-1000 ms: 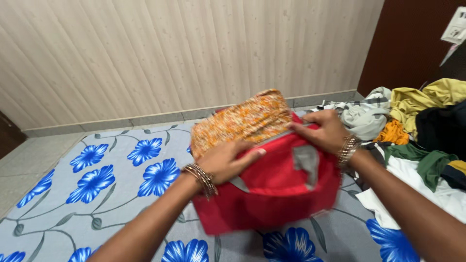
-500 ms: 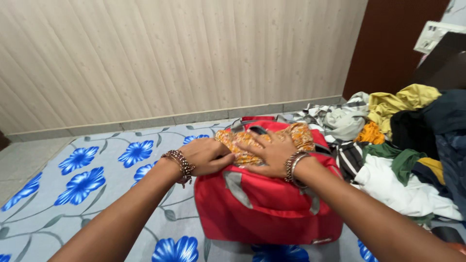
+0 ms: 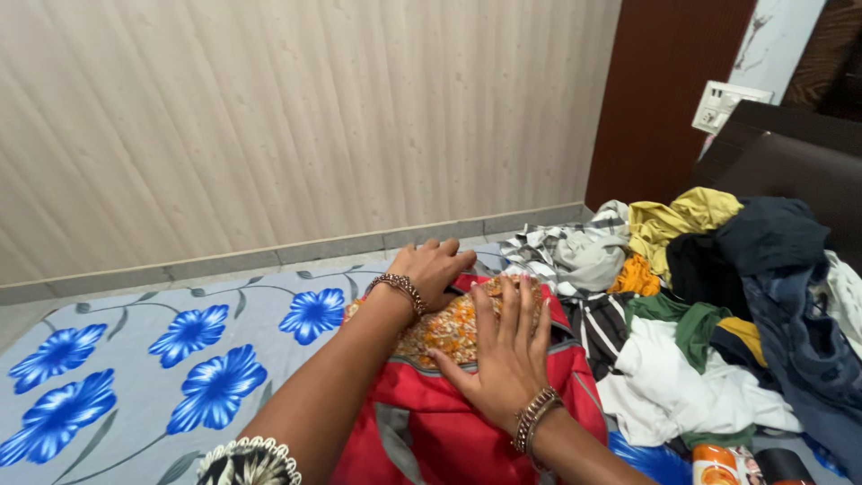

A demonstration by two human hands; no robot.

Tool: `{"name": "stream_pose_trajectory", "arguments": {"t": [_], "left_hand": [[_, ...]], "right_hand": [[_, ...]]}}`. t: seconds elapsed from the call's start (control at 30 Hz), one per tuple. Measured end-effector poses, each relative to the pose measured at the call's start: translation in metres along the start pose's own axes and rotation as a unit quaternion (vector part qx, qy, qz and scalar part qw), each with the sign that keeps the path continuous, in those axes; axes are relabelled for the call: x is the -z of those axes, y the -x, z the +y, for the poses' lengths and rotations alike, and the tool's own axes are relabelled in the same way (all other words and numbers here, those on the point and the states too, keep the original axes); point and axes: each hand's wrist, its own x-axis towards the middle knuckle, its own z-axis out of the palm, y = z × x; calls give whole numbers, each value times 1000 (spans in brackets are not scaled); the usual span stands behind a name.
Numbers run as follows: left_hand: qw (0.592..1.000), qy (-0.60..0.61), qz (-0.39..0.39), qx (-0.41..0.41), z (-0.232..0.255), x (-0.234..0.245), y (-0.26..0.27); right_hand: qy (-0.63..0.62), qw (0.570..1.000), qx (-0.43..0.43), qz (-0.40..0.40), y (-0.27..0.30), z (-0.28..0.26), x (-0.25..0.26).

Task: The person packs several pieces of folded clothing into a red travel bag on a bed, then places a face wash tube and small toiletries into the side pockets and zips the bag closed.

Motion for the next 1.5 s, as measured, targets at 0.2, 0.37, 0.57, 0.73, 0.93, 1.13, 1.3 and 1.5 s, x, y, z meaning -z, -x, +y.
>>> {"name": "stream_pose_trajectory", "arguments": {"t": [0.2, 0.37, 0.57, 0.73, 0.93, 1.13, 1.3, 1.5], "left_hand": [[999, -14, 24, -23, 3, -9, -44], [986, -17, 21, -165, 32, -4, -61], [997, -23, -12, -75, -11, -3, 2], [991, -32, -51, 122, -56, 22, 57], [974, -7, -127, 186, -71, 25, 87], [993, -118, -22, 16, -78, 25, 99], [987, -60, 35, -142, -49, 20, 134], [994, 53, 99, 0, -34, 25, 109]], "right_hand": [[-13, 957, -37, -289, 4, 0, 14], [1, 905, -101, -413, -27, 21, -4], [61, 892, -141, -426, -38, 10, -9], [-71, 976, 172, -116, -22, -3, -7], [-191, 919, 221, -266, -23, -39, -18], [-28, 939, 154, -305, -37, -60, -16], [-16, 896, 97, -433, -42, -39, -20], [-138, 959, 193, -157, -28, -27, -18]]}}
